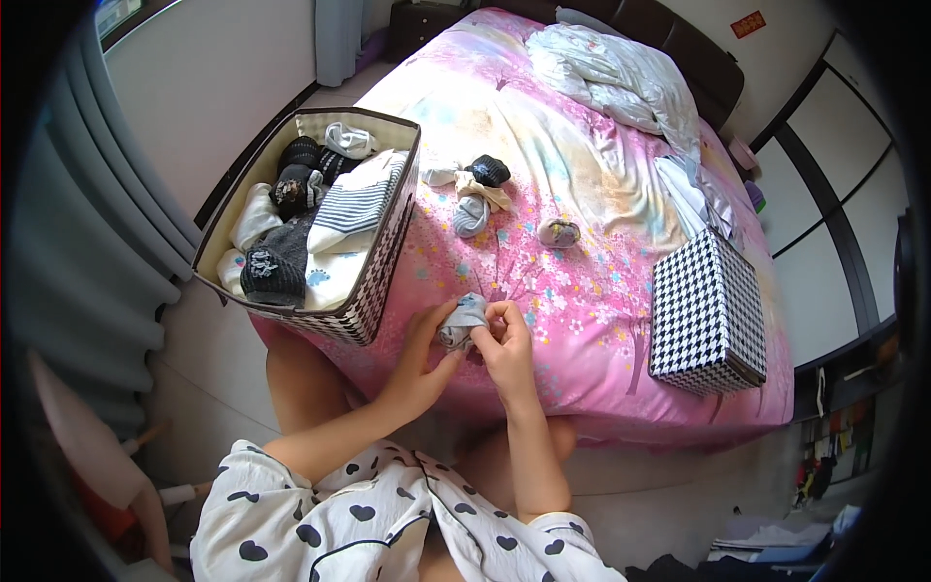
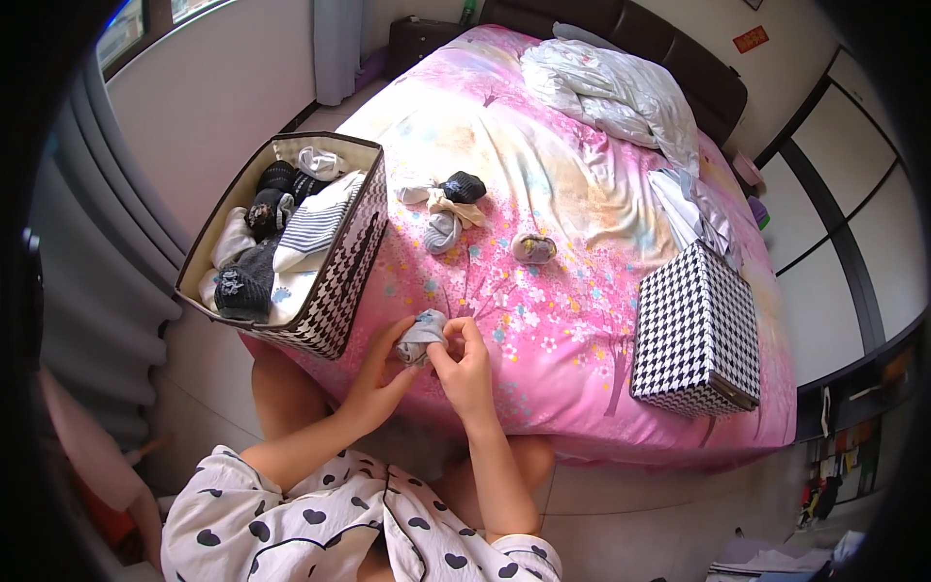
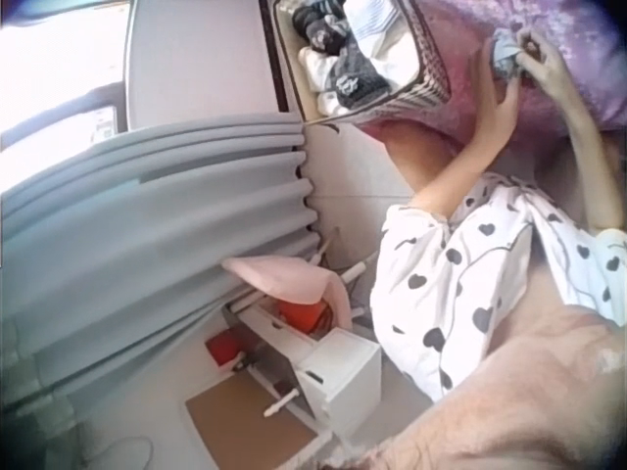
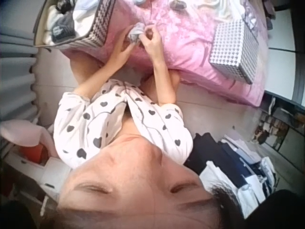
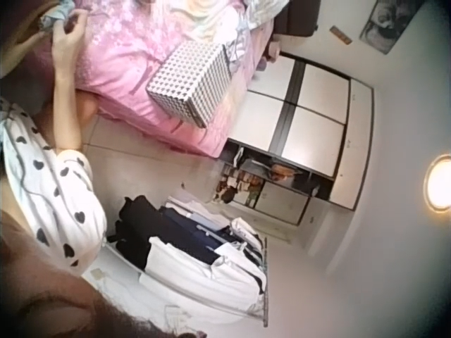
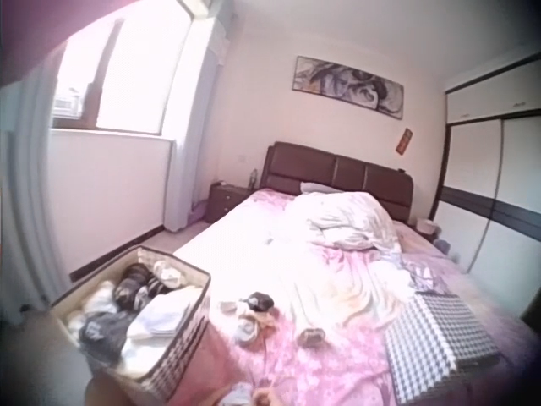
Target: The person sorts and folds several socks on a bed, placing them one by one into a storage box, before closing the lid and moving the box onto a nightstand.
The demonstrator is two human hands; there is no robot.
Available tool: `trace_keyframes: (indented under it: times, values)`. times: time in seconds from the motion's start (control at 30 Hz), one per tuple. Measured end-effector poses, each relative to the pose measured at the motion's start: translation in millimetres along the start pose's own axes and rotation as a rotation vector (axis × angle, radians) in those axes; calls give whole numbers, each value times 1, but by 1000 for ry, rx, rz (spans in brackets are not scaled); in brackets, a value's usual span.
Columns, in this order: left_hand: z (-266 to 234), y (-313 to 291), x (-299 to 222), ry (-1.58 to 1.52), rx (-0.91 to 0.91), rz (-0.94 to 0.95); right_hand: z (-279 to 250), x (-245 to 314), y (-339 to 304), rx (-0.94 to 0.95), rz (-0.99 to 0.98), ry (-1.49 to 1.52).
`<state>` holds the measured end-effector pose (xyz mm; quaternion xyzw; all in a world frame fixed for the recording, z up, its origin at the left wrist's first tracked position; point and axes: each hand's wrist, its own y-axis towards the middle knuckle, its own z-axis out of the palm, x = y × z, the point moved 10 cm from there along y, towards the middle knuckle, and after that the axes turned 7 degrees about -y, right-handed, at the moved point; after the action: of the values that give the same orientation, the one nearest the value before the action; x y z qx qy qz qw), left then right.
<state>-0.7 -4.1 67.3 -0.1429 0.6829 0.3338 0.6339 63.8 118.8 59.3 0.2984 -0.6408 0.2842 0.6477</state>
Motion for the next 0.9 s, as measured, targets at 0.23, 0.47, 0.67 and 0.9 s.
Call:
trace_keyframes:
  times: [0.23,0.47,0.67,0.9]
  values:
    - [-16,-36,-75,209,63,238,40,55,-30,145,-248,62]
    - [-80,-70,-148,161,-63,623,94,142,-55,331,-567,-63]
    - [-156,-39,-192,508,-291,688,172,189,-29,338,-820,-511]
    - [-217,17,-204,601,-268,535,218,205,18,320,-691,-630]
